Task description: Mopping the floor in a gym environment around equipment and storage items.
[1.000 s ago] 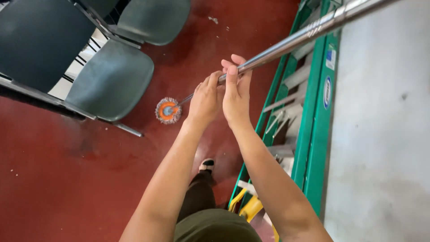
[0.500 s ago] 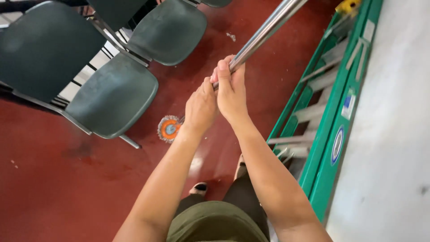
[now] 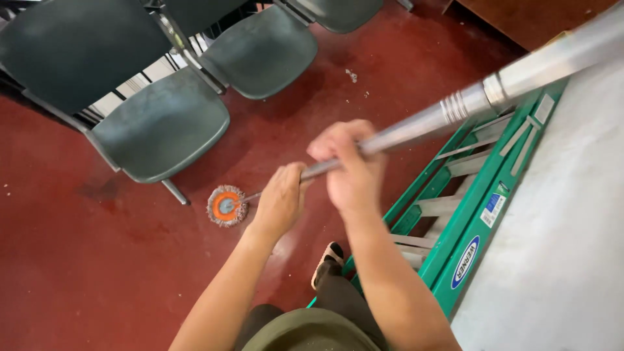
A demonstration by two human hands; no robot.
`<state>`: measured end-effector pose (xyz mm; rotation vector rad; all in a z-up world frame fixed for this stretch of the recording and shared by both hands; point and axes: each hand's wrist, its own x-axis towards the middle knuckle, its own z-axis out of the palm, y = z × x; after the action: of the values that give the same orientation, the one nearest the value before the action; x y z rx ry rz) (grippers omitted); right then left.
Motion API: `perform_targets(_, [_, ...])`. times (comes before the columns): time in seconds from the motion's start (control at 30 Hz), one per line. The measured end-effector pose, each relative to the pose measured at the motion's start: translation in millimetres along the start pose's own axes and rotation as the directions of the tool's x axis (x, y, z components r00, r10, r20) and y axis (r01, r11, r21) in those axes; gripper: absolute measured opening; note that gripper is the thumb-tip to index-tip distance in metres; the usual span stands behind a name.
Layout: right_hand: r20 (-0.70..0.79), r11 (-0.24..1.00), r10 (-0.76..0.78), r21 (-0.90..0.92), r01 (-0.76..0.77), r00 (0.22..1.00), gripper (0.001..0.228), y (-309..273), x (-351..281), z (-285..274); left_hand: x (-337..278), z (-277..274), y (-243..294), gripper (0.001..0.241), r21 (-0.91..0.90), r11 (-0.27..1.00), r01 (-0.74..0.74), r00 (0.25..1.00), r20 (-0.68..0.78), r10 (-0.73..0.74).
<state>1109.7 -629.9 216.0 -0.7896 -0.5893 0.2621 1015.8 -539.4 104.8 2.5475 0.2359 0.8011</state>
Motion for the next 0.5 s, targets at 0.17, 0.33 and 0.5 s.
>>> perform_targets(0.17, [0.156, 0.966, -0.257, 0.034, 0.255, 0.954, 0.039, -31.1, -82.9, 36.4, -64.1, -46.3, -3.7, 0.019, -0.141, 0.982, -0.127, 0.986, 0.094, 0.141])
perform_targets(0.33, [0.011, 0.898, -0.42, -0.138, 0.418, 0.907, 0.039, -0.5, -216.8, 85.9, -168.5, -69.7, -42.8, 0.027, -0.185, 0.962, -0.199, 0.947, 0.216, 0.237])
perform_targets(0.5, [0.067, 0.89, -0.371, -0.258, 0.375, 0.926, 0.034, 3.9, -303.1, 152.0, -236.5, -121.3, -67.0, 0.025, -0.14, 0.978, -0.153, 0.932, 0.309, 0.19])
